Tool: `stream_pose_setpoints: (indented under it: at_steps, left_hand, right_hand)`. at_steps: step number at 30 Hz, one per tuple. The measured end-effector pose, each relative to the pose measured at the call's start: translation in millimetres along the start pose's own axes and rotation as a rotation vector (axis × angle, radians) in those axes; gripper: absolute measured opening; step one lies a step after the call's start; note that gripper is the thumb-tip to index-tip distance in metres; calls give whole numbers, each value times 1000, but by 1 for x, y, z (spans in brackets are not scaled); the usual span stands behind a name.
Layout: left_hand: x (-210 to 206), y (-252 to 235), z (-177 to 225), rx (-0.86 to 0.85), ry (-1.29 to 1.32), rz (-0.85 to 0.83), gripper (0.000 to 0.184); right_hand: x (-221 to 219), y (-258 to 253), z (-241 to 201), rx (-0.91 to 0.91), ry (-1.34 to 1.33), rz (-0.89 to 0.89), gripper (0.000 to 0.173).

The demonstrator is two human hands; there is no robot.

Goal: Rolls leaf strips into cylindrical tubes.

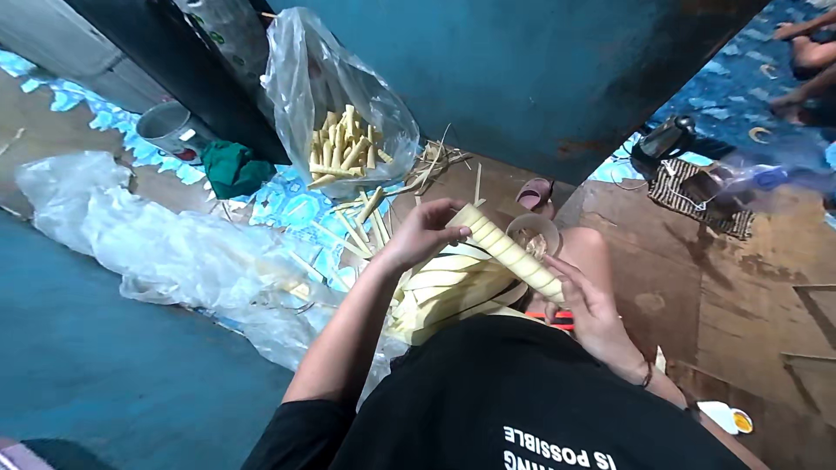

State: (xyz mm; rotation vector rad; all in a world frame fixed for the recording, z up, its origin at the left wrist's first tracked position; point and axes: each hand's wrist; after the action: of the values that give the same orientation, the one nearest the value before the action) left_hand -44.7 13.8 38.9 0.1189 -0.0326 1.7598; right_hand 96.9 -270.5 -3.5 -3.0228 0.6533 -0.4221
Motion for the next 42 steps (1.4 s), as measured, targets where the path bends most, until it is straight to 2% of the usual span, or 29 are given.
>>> stream_pose_setpoints:
  at_steps: [2, 5, 9, 11, 13, 15, 16, 18, 22, 25, 28, 30, 32, 35, 37, 40, 42]
  left_hand:
    - [2, 1, -5, -22, 20, -21, 25]
    - [-1, 1, -11, -16, 112, -8, 18]
    - [-18, 5, -27, -17, 319, 91, 17]
    - [-26, 7, -41, -27, 326, 182, 18]
    - [-28, 13, -54, -42, 290, 192, 17]
    - [-28, 17, -61, -44, 320, 201, 16]
    - [-27, 20, -61, -39, 344, 199, 17]
    - [-21, 26, -58, -47, 391, 188, 18]
    - [-14, 31, -52, -94, 501, 190, 20]
    - [-17, 37, -43, -105, 509, 168, 18]
    - [-19, 39, -38, -126, 540, 159, 16]
    - [-18, 38, -34, -151, 589, 170, 16]
    - [-17, 39, -29, -170, 624, 177, 17]
    - [-19, 38, -25, -179, 704, 151, 16]
    - [-23, 32, -23, -186, 765, 102, 16]
    - [-35, 24, -16, -210, 799, -17, 14]
    - [-42, 19, -12, -235, 801, -140, 13]
  right_hand:
    - [2, 1, -3, -197, -379, -41, 50]
    - [7, 3, -8, -393, -655, -137, 55]
    - [15, 6, -14, -513, -786, -308, 56]
    - [16, 6, -14, -532, -812, -395, 53]
    - [18, 6, -9, -536, -833, -489, 52]
    - [21, -4, -5, -536, -762, -561, 51]
    - [23, -13, -5, -550, -643, -561, 49]
    - [29, -40, 2, -562, -219, -509, 43]
    - [35, -102, 67, -389, 583, -300, 22]
    - [26, -145, 95, -506, 832, -399, 18]
    - [6, -157, 102, -609, 997, -538, 19]
    - [1, -157, 108, -615, 1038, -579, 16]
    - [4, -160, 112, -609, 981, -589, 21]
    - [18, -158, 114, -535, 858, -478, 20]
    - [29, -154, 103, -489, 738, -419, 20]
    - [42, -143, 84, -473, 609, -321, 30]
    - [46, -132, 69, -429, 512, -240, 21]
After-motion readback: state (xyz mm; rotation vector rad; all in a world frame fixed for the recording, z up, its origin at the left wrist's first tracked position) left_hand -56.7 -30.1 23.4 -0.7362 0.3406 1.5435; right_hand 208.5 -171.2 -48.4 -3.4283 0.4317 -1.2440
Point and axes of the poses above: each hand's wrist, its own y-axis away from the middle knuckle, its own x-axis out of the back of the hand, z = x × y, and after that the axes turned 8 degrees about -z, right-handed
